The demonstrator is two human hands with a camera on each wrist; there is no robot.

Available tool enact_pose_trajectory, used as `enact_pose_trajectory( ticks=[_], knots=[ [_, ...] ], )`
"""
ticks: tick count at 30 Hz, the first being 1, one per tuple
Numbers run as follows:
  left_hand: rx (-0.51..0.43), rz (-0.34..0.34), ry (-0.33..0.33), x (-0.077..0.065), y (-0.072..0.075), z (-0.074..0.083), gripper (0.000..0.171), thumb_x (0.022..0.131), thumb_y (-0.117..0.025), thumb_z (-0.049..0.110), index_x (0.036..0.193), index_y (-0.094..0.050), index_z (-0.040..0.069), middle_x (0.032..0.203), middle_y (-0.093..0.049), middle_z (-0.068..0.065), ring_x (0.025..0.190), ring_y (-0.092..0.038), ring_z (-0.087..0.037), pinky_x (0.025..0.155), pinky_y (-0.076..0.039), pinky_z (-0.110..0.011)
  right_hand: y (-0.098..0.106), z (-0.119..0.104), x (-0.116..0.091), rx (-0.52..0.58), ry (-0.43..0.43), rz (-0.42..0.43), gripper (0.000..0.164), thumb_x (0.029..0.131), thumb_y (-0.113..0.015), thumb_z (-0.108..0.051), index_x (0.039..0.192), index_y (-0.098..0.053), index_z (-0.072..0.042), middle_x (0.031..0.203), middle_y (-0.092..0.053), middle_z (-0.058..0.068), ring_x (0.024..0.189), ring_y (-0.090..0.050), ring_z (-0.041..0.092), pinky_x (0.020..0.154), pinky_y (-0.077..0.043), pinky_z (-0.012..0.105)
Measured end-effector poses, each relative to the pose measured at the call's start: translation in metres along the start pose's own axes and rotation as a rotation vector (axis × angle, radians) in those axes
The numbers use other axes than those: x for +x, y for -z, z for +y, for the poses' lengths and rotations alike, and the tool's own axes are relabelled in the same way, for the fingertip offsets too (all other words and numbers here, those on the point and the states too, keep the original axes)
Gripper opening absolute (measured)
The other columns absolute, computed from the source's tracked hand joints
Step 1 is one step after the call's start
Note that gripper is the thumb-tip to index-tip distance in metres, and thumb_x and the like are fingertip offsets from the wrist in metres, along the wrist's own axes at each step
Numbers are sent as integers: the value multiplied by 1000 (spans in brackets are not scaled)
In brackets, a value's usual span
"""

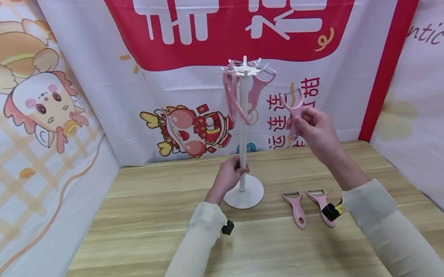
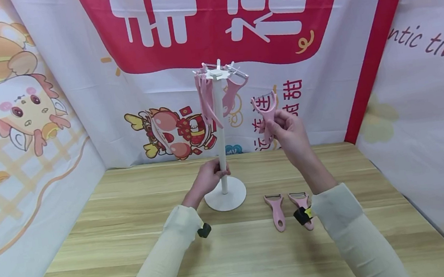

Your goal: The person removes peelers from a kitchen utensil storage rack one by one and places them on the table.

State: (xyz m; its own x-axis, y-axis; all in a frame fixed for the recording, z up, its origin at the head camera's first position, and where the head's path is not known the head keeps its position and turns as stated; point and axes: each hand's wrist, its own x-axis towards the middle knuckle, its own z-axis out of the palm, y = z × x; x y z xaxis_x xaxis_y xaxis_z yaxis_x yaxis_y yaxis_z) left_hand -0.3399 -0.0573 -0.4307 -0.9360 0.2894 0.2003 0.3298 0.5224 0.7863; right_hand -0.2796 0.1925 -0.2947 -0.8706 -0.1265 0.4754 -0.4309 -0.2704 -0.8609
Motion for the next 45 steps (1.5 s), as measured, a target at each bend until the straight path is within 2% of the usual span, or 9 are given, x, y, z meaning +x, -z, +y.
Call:
enact_pose_trajectory(
  ticks=[10,18,24,32,37,41,45],
  knots=[
    [-6,-2,5,-2,2,2,3,98,-61,8,99,-64,9,96,-69,-4,98,-67,-20,100,-55,-45,9,2,-11,14,-69,58,13,98,-59,-11,108,-60,-2,91,-69,4,85,-67,12,71,-59,18],
    [-14,-15,15,-1,0,1,5,98,-61,8,100,-64,11,96,-69,-3,99,-66,-20,102,-54,-46,13,8,-22,-16,-104,26,16,100,-57,-10,110,-58,2,92,-69,4,83,-66,13,66,-56,17],
    [-25,-21,10,0,1,2,9,98,-61,7,105,-65,4,97,-68,-5,100,-66,-22,103,-53,-47,17,9,-32,-54,-130,27,17,100,-57,-14,112,-58,-1,95,-69,3,83,-64,10,68,-56,17],
    [-28,-19,11,-1,3,3,6,98,-60,7,98,-64,12,97,-68,-4,99,-66,-21,104,-52,-47,26,10,-45,-146,-178,52,15,102,-56,-19,112,-60,-8,98,-69,1,86,-65,9,69,-56,16],
    [-31,-25,12,-1,2,3,6,98,-60,7,99,-65,10,96,-69,-4,99,-66,-21,102,-53,-47,30,10,-53,-148,-219,70,17,101,-56,-21,113,-59,-8,97,-70,-1,89,-66,9,69,-55,17],
    [-41,-27,20,-1,2,1,8,98,-60,7,104,-65,6,97,-68,-4,99,-65,-22,104,-52,-48,34,10,-60,-142,-222,80,15,102,-55,-18,112,-58,-8,98,-71,-1,89,-67,7,74,-57,17],
    [-45,-25,18,-1,1,0,7,99,-60,7,103,-65,6,97,-68,-5,99,-65,-23,104,-51,-50,38,12,-66,-170,-229,89,16,102,-55,-19,115,-58,-10,101,-70,-3,93,-67,7,79,-57,16]
  ],
)
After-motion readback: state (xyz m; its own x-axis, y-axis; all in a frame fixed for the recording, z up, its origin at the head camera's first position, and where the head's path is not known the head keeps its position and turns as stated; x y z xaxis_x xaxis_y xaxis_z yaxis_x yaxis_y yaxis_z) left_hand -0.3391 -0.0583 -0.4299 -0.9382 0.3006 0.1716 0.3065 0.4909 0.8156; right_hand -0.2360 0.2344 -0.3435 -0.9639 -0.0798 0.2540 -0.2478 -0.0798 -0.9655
